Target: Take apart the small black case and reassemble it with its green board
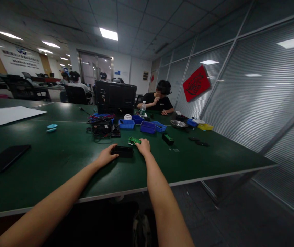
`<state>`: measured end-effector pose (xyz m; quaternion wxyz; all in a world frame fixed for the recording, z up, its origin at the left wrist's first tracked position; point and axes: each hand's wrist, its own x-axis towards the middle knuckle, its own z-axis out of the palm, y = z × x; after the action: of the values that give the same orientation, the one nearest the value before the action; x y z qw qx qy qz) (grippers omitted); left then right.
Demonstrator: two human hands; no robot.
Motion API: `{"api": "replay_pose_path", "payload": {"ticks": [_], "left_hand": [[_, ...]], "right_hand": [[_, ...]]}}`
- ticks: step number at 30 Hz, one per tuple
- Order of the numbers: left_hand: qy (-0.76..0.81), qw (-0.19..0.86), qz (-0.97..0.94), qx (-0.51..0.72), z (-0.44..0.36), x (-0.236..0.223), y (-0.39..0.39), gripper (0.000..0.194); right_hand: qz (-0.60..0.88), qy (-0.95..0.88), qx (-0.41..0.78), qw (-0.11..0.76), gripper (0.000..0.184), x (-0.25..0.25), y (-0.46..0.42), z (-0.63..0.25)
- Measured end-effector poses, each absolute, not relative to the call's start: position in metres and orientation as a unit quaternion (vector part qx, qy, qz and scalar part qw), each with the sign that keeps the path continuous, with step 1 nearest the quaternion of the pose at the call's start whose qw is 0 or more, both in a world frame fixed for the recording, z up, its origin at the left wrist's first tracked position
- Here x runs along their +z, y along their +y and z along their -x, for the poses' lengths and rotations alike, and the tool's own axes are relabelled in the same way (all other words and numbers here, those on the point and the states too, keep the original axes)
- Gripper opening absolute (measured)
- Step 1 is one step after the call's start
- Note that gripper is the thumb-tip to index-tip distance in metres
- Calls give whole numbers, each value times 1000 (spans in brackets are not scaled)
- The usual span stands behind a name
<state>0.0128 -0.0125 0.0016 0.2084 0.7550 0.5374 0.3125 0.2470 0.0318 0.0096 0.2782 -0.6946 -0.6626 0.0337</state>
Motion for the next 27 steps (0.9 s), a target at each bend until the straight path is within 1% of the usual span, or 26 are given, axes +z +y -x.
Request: {"api": "replay_pose_path", "payload": {"ticks": [3,5,7,9,11,13,15,19,22,27], "left_hand": [[542,221,-747,313,-13,1,-13,61],[545,227,-743,315,-12,1,-13,60],[546,228,-741,318,-12,1,-13,59],[548,224,-739,323,-12,1,-13,59],[548,218,-738,328,-12,0,-12,58],[548,211,-738,333,-12,0,-13,57],[546,208,-739,336,-12,1,-13,56],[548,222,-735,332,-13,4,-15,56],[548,230,-733,331,-13,5,-16,55],[542,227,-737,335,-13,5,-15,55]], "right_hand": [[697,-643,39,313,42,11,33,-247],[689,-624,76,361,41,12,34,-247],[652,-602,148,436,43,15,34,-245],[577,-580,252,517,47,19,33,-243],[483,-568,358,561,51,22,31,-240],[418,-571,429,561,52,24,27,-236],[391,-589,452,544,49,25,23,-233],[393,-663,409,489,43,25,18,-228],[411,-704,371,446,42,25,17,-226],[418,-723,342,431,42,29,13,-224]]}}
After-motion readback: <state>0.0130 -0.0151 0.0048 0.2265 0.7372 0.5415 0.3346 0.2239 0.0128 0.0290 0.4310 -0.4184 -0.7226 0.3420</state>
